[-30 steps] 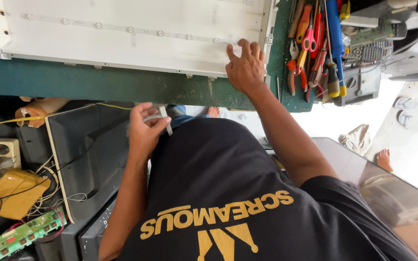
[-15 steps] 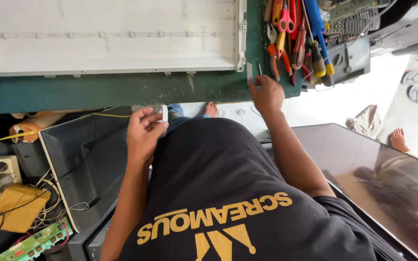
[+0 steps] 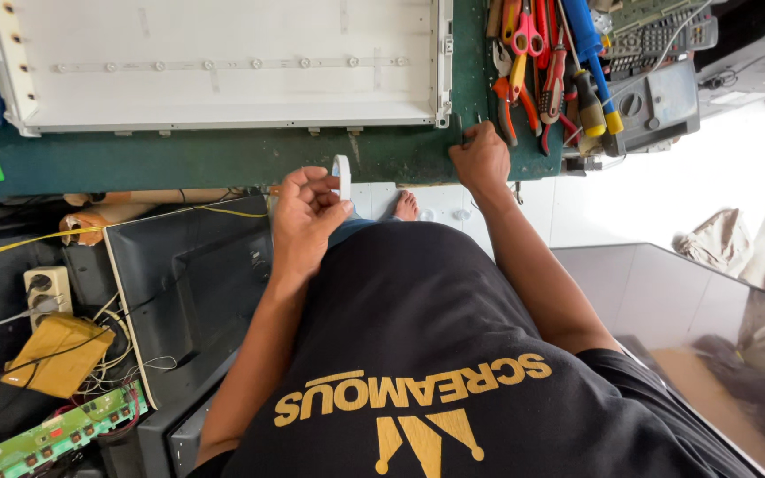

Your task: The person aligns and presses LED light strips onto a white rectangular panel. They then use a roll of white tape to secure the strips in place, applying small pieces of tape along the length of the strips.

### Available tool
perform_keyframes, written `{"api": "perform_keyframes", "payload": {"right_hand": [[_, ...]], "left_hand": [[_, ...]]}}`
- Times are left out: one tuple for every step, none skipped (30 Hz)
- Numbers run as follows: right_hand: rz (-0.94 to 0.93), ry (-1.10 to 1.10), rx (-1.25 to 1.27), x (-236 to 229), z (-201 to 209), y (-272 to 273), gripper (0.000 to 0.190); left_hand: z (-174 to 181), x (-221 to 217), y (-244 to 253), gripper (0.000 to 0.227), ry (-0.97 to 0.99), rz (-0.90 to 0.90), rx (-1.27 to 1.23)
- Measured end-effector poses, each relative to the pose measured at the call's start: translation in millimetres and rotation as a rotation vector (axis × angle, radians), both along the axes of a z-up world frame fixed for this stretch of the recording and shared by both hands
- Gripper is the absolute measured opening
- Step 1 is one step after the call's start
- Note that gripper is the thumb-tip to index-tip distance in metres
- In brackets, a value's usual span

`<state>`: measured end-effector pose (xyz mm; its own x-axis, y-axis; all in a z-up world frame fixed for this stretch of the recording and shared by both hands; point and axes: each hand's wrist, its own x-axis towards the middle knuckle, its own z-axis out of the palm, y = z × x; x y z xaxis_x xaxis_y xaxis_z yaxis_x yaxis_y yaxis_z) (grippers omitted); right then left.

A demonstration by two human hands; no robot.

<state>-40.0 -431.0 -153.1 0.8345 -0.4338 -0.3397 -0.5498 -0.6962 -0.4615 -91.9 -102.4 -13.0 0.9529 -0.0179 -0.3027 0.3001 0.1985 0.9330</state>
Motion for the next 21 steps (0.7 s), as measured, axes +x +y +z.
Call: {"api": "perform_keyframes", "payload": {"right_hand": [[-0.022,-0.034,0.038,0,-7,-3,0.019],[-0.015,-0.040,0.040,0,-4,-6,0.019],[-0.074,-0.030,0.068,-3,0,-10,0.016],[-0.132,-0.020,0.095,-6,2,-13,0.016],[-0.122,-0.019,0.094,-13,16,-18,0.016],[-0.232,-0.083,0.248,-20,30,-23,0.016],[-0.334,-0.133,0.408,-30,43,-24,0.016],[-0.317,-0.119,0.413,-32,66,-19,0.016],[-0.324,-0.175,0.675,-35,90,-15,0.008],[-0.331,-0.226,0.936,-37,114,-12,0.001],[-0.327,-0.222,0.939,-36,130,-4,0.001],[-0.282,-0.188,1.141,-34,145,4,0.005],[-0.242,-0.162,1.334,-35,162,9,0.008],[-0.247,-0.167,1.331,-35,164,18,0.008],[-0.176,-0.159,1.395,-32,165,25,0.013],[-0.102,-0.150,1.458,-30,167,32,0.017],[-0.112,-0.160,1.454,-28,165,35,0.017],[0.118,-0.184,1.264,-26,163,38,0.029],[0.342,-0.208,1.060,-20,161,40,0.043],[0.335,-0.220,1.052,-23,173,48,0.043],[0.395,-0.217,0.875,-25,185,56,0.039]], "left_hand": [[-1,-1,-2,0.065,-0.005,-0.011,-0.003],[1,-1,-4,0.065,-0.011,-0.004,-0.002],[3,-3,-7,0.065,-0.006,-0.006,0.001],[4,-4,-8,0.065,-0.001,-0.008,0.003],[6,-4,-11,0.065,0.000,0.003,0.002],[7,-3,-13,0.063,-0.008,-0.015,0.009],[10,-6,-12,0.061,-0.008,-0.024,0.021],[9,-7,-14,0.061,0.001,-0.004,0.026],[9,-5,-15,0.061,-0.034,-0.022,0.025],[8,-4,-18,0.060,-0.069,-0.041,0.023],[7,-3,-19,0.060,-0.066,-0.036,0.027],[6,-1,-22,0.058,-0.100,-0.054,0.047],[5,2,-26,0.057,-0.136,-0.083,0.061],[8,1,-27,0.057,-0.137,-0.090,0.058],[11,2,-30,0.055,-0.159,-0.107,0.069],[14,4,-33,0.054,-0.181,-0.125,0.080],[19,4,-34,0.054,-0.182,-0.137,0.076],[25,4,-36,0.052,-0.184,-0.158,0.129],[31,7,-39,0.050,-0.195,-0.178,0.182],[33,8,-40,0.050,-0.204,-0.189,0.176],[34,8,-40,0.050,-0.212,-0.205,0.211]]}}
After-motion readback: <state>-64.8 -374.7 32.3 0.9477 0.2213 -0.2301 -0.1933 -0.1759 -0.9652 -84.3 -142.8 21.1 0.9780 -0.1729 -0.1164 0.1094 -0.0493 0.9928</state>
